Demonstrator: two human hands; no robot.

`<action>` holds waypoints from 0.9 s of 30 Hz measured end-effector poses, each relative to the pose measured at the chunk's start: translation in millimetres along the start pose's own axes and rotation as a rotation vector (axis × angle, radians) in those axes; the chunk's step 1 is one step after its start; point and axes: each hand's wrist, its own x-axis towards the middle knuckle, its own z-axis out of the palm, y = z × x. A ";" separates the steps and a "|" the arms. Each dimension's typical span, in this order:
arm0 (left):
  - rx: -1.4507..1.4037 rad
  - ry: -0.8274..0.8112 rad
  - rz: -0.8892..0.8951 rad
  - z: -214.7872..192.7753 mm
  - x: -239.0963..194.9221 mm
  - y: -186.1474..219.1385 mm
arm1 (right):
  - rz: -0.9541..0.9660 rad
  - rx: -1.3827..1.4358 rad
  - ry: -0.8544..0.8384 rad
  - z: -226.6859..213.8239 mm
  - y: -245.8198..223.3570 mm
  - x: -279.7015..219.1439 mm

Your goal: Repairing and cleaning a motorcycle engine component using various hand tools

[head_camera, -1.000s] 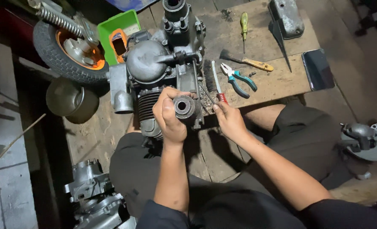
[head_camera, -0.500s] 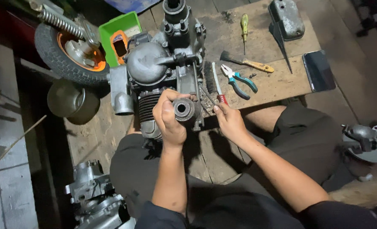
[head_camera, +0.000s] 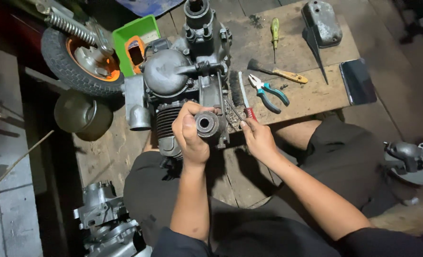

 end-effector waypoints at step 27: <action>-0.002 0.005 0.002 -3.2 -0.8 -6.1 | -0.064 -0.158 0.146 -37.9 70.2 95.4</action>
